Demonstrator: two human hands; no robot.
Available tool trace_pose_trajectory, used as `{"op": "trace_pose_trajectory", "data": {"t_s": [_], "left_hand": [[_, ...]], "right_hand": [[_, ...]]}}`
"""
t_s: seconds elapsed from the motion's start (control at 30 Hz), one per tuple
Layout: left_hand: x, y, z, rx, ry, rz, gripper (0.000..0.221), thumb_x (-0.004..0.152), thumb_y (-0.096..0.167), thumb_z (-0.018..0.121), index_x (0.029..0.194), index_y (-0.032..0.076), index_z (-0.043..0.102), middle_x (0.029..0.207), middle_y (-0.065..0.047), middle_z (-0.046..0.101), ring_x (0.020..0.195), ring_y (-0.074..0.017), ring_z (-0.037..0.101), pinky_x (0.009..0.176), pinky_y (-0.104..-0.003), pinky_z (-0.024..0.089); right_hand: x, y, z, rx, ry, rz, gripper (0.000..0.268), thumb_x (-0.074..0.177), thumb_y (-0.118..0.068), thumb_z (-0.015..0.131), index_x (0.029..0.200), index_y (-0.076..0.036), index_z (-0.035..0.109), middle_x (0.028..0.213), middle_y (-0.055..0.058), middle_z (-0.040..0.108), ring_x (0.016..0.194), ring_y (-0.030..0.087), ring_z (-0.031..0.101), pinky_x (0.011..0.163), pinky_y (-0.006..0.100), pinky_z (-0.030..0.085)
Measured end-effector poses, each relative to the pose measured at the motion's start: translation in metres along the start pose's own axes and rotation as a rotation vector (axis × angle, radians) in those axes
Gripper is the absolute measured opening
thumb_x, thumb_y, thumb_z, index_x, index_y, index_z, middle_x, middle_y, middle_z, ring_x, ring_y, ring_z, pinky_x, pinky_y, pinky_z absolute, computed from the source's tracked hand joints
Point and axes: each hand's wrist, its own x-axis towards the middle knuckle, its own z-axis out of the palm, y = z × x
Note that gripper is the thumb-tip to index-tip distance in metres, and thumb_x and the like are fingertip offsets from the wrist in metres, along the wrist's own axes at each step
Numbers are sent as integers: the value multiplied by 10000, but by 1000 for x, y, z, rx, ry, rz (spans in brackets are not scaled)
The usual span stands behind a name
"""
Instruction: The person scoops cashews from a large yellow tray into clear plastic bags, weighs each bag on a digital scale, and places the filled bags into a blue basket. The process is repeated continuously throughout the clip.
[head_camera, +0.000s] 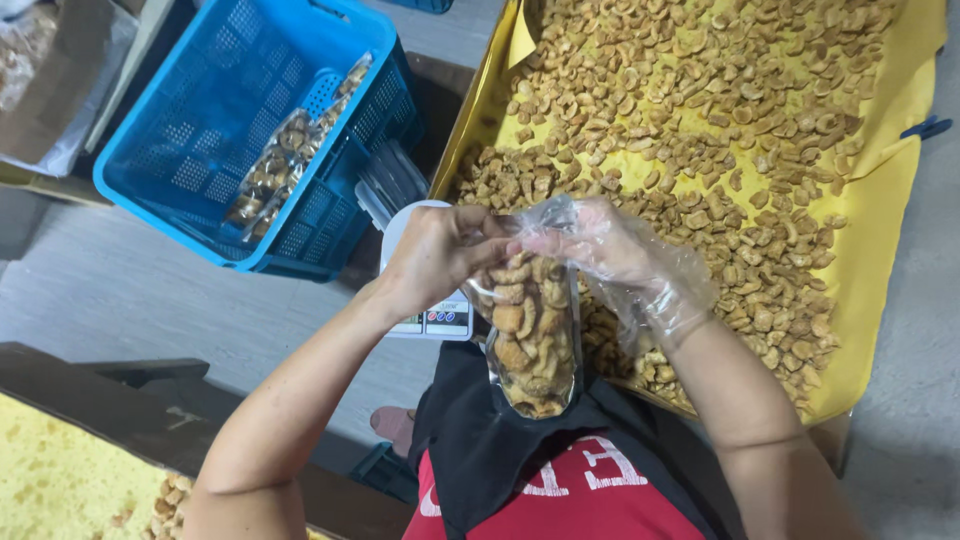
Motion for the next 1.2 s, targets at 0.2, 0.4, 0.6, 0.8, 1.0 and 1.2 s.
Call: {"op": "trace_pose_trajectory", "data": {"t_s": [0.2,0.4,0.6,0.8,1.0,1.2], "left_hand": [[6,-19,4,24,-14,185,214,906,127,728,1053,-8,649,953,-100,782,843,-232,777,706,-355,615],[28,-15,1,179,-113,201,165,946,160,722,1014,13,691,874,-150,770,779,-253,761,693,-375,622],[70,-9,16,299,-295,151,166,931,180,726,904,18,752,842,-133,771,693,-230,749,672,-343,628],[73,-15,18,402,-383,222,172,857,172,780,905,10,747,807,-146,749,688,-243,732,686,-362,606],[34,-31,-6,405,-316,200,127,863,148,753,883,23,755,716,-151,719,633,-287,713,633,-419,581],[-18,-69,7,555,21,173,314,953,301,707,837,11,737,674,-171,677,603,-339,676,601,-454,580]], "right_hand": [[5,18,-13,-179,101,90,394,870,-269,738,1202,-58,732,1087,90,789,951,148,725,878,306,576],[-12,21,-25,94,150,-44,333,931,-195,720,1196,5,728,1095,95,789,994,153,736,915,282,590],[-10,26,0,-398,429,164,267,958,-257,700,1188,-140,769,841,55,766,669,164,659,606,313,525],[-21,37,2,-398,450,-80,290,981,-302,679,1194,-123,758,872,39,765,747,124,685,680,284,542],[-21,52,-7,-417,413,-265,274,1015,-313,678,1190,-116,757,893,19,763,730,105,676,661,286,531],[-15,62,-8,-570,392,-21,186,975,-273,737,1059,-126,814,628,49,611,552,147,515,508,308,391]]}}
